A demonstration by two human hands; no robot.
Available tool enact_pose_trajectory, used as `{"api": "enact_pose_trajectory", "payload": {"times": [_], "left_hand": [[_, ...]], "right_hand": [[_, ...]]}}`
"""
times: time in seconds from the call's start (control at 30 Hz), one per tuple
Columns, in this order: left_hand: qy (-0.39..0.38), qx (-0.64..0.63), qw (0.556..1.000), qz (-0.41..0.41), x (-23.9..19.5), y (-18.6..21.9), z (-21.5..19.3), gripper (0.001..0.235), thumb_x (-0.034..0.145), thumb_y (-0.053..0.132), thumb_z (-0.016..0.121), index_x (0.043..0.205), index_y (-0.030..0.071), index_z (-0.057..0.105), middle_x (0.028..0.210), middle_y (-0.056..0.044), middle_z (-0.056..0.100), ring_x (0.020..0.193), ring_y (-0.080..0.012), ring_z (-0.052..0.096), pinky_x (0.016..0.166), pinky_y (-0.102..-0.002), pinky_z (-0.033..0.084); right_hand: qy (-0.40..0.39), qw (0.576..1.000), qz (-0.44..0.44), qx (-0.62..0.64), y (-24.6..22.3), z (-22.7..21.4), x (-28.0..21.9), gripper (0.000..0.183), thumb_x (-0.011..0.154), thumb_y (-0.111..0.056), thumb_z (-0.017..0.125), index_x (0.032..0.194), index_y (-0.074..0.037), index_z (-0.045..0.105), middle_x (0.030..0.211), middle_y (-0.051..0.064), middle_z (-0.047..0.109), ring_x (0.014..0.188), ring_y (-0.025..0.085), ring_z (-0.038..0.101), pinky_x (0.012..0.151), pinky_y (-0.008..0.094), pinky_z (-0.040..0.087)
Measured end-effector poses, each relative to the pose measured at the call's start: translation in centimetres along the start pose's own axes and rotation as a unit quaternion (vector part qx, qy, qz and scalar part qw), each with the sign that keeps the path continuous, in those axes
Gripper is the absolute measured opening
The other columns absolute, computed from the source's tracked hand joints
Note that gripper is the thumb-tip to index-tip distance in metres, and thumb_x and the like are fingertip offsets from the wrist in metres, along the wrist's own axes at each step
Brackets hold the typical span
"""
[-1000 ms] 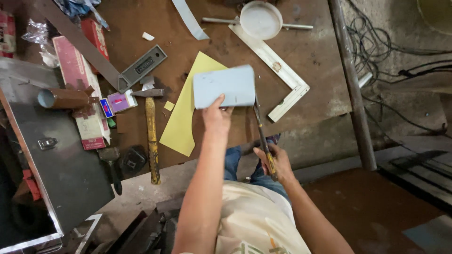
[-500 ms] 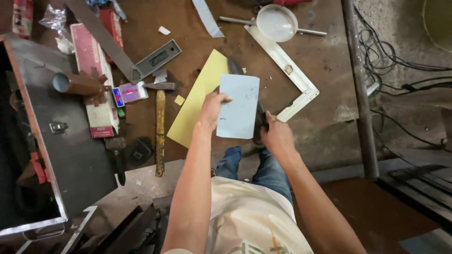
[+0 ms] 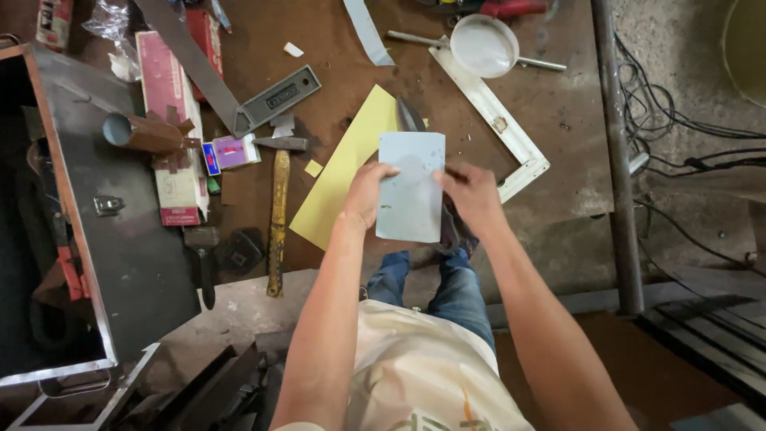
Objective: Measuring, marking, and cutting metal and material pieces using various hand tools on a workbench.
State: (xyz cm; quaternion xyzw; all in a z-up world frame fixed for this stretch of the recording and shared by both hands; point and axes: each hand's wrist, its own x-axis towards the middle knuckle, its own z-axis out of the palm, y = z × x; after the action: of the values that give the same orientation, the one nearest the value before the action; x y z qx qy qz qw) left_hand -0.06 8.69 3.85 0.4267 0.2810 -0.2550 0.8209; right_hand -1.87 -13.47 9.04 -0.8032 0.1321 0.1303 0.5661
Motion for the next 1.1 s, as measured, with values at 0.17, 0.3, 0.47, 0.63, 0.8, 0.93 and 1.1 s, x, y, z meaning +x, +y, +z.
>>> {"api": "enact_pose_trajectory", "payload": {"times": [0.17,0.3,0.47,0.63,0.8,0.93,1.1], "left_hand": [[-0.019,0.094,0.993,0.069,-1.9,0.3,1.0,0.035,0.089,0.007,0.074,0.122,-0.003,0.068,0.115,-0.010,0.075,0.102,-0.0191,0.072,0.091,-0.034,0.058],[-0.018,-0.046,0.998,0.046,-2.7,-0.4,1.5,0.040,0.088,0.014,0.078,0.123,-0.003,0.067,0.114,-0.012,0.074,0.100,-0.0233,0.072,0.089,-0.038,0.058],[0.095,0.190,0.950,0.228,-4.0,2.1,2.5,0.064,0.076,0.022,0.088,0.126,-0.003,0.058,0.117,-0.013,0.073,0.105,-0.0228,0.071,0.092,-0.035,0.057],[-0.039,0.540,0.815,0.207,-4.0,6.6,3.5,0.042,0.073,0.021,0.090,0.110,0.003,0.079,0.098,-0.015,0.078,0.090,-0.0197,0.074,0.084,-0.033,0.057],[-0.053,0.412,0.900,0.131,-3.4,5.9,4.2,0.034,0.075,0.020,0.087,0.103,0.004,0.078,0.091,-0.008,0.078,0.081,-0.0161,0.071,0.078,-0.032,0.057],[-0.133,0.365,0.892,0.231,-2.5,4.5,3.7,0.022,0.078,0.013,0.085,0.094,0.001,0.077,0.108,-0.004,0.077,0.097,-0.0126,0.069,0.087,-0.030,0.054],[-0.058,0.455,0.877,0.140,-3.6,5.8,5.8,0.025,0.077,0.020,0.087,0.098,0.008,0.082,0.086,-0.004,0.078,0.078,-0.0126,0.068,0.076,-0.029,0.055]], "right_hand": [[-0.035,0.995,0.062,0.067,-0.3,0.5,2.4,0.026,0.091,-0.017,0.079,0.103,0.005,0.076,0.087,0.003,0.072,0.077,0.008,0.060,0.071,0.026,0.050],[-0.080,0.992,0.043,0.092,-0.7,-0.1,2.6,0.025,0.091,-0.017,0.080,0.104,0.004,0.076,0.089,0.005,0.072,0.079,0.010,0.061,0.072,0.027,0.051],[-0.131,0.970,0.083,0.189,-2.7,-0.9,2.5,0.029,0.088,-0.018,0.079,0.110,0.002,0.076,0.097,0.006,0.076,0.083,0.011,0.068,0.075,0.028,0.056],[-0.187,0.962,-0.026,-0.197,-4.1,-1.1,2.2,0.032,0.091,-0.028,0.074,0.116,-0.008,0.078,0.098,0.011,0.077,0.080,0.015,0.071,0.074,0.034,0.055],[-0.146,0.977,0.011,-0.155,-3.9,-2.0,2.3,0.029,0.090,-0.027,0.075,0.112,-0.008,0.079,0.090,0.011,0.079,0.077,0.015,0.069,0.071,0.034,0.055],[-0.146,0.977,0.016,-0.155,-3.9,-2.5,2.1,0.028,0.088,-0.025,0.076,0.111,-0.008,0.078,0.088,0.013,0.078,0.074,0.017,0.068,0.069,0.035,0.054],[-0.129,0.975,-0.043,-0.173,-4.6,-2.9,1.7,0.026,0.088,-0.023,0.076,0.107,-0.007,0.078,0.090,0.013,0.077,0.074,0.020,0.071,0.070,0.036,0.055]]}}
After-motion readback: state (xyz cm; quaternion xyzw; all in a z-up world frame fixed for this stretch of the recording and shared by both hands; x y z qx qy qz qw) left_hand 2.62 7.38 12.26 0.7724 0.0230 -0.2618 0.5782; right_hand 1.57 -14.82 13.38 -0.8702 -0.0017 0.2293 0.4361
